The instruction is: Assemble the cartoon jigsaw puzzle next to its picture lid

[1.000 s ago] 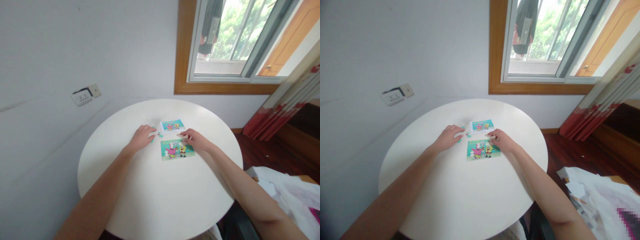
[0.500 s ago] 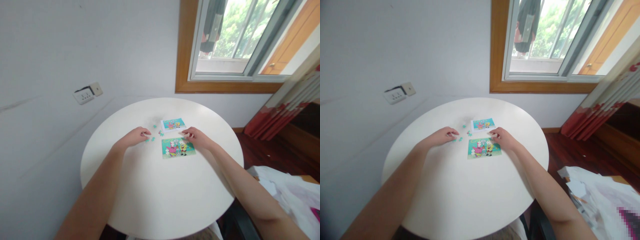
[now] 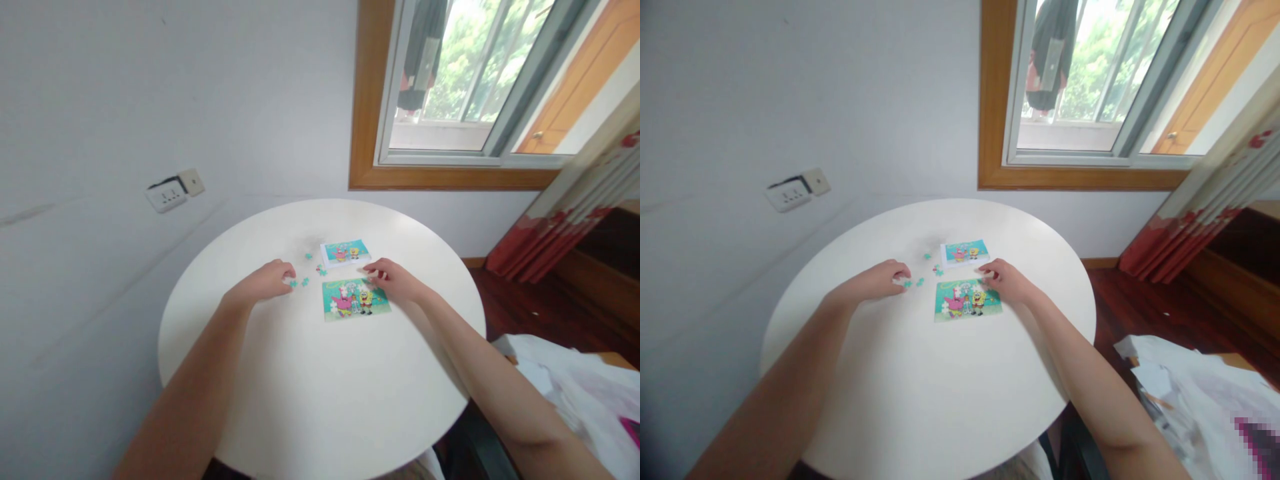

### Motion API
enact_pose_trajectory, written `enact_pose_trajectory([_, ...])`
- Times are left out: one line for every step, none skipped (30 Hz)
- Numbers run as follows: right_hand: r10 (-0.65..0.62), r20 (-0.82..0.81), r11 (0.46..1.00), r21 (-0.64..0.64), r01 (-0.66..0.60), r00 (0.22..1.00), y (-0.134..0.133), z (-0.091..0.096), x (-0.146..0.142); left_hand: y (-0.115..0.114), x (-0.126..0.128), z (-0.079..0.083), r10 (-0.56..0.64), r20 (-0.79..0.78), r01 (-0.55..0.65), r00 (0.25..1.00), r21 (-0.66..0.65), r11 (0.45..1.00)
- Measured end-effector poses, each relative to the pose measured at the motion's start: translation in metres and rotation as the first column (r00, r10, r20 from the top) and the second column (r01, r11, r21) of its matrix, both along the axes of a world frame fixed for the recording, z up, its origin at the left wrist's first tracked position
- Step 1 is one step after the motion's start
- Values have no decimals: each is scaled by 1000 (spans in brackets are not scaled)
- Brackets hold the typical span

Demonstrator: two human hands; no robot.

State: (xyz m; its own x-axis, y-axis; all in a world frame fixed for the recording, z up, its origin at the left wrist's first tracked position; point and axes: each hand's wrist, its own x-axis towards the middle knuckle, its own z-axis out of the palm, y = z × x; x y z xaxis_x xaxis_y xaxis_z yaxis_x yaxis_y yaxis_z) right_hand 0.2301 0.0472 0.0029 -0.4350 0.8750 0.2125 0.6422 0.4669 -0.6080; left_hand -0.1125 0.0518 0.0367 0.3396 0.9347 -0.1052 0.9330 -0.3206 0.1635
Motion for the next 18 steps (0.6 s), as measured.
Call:
enact_pose_trajectory([1,1,1000,0,-1,1000,0,0,0,0,1,0,15,-19,-15,1000,3,1000])
enact_pose_trajectory([2,1,1000,0,-2,1000,-1,1,0,-1,1,0,32,-34,-32,999,3,999])
enact_pose_trajectory([2,2,1000,-1,-2,1000,-1,1,0,-1,2,0,49,-45,-49,998,0,999])
enact_pose_trajectory([1,1,1000,-4,-1,1000,-1,2,0,-1,1,-1,65,-53,-66,996,-5,998])
enact_pose_trajectory([0,0,1000,-7,0,1000,-1,2,0,-1,1,-1,77,-55,-78,995,-8,997])
enact_pose_trajectory([-2,-1,1000,-9,2,1000,-1,2,0,-1,1,-1,84,-54,-85,995,-11,996])
enact_pose_trajectory([-2,-3,1000,-10,2,1000,-1,2,0,-1,1,-2,87,-50,-88,995,-12,996])
enact_pose_trajectory([-3,-7,1000,-8,3,1000,-1,2,1,0,1,-3,87,-43,-88,995,-12,996])
enact_pose_trajectory([-4,-10,1000,-4,4,1000,-1,2,1,0,0,-3,85,-32,-85,996,-10,996])
enact_pose_trajectory([-5,-13,1000,1,5,1000,-1,1,1,1,0,-4,81,-20,-81,997,-7,997])
enact_pose_trajectory([-6,-13,1000,4,6,1000,-1,1,1,1,-1,-5,76,-4,-76,997,-3,997])
enact_pose_trajectory([-7,-11,1000,5,7,1000,-1,1,0,2,-2,-6,71,15,-71,997,-2,997])
enact_pose_trajectory([-9,-8,1000,4,9,1000,-1,0,0,2,-3,-6,69,38,-69,997,-2,998])
enact_pose_trajectory([-11,-6,1000,2,11,1000,0,0,0,2,-4,-7,68,61,-68,996,-6,998])
enact_pose_trajectory([-11,-5,1000,1,11,1000,0,0,0,3,-4,-7,69,83,-68,994,-14,998])
enact_pose_trajectory([-9,-7,1000,0,9,1000,0,-1,0,3,-4,-8,69,103,-67,992,-22,997])
enact_pose_trajectory([-7,-9,1000,1,7,1000,0,-1,1,3,-4,-8,67,118,-64,991,-26,998])
enact_pose_trajectory([-4,-12,1000,2,4,1000,0,-2,1,3,-4,-8,63,128,-60,990,-25,998])
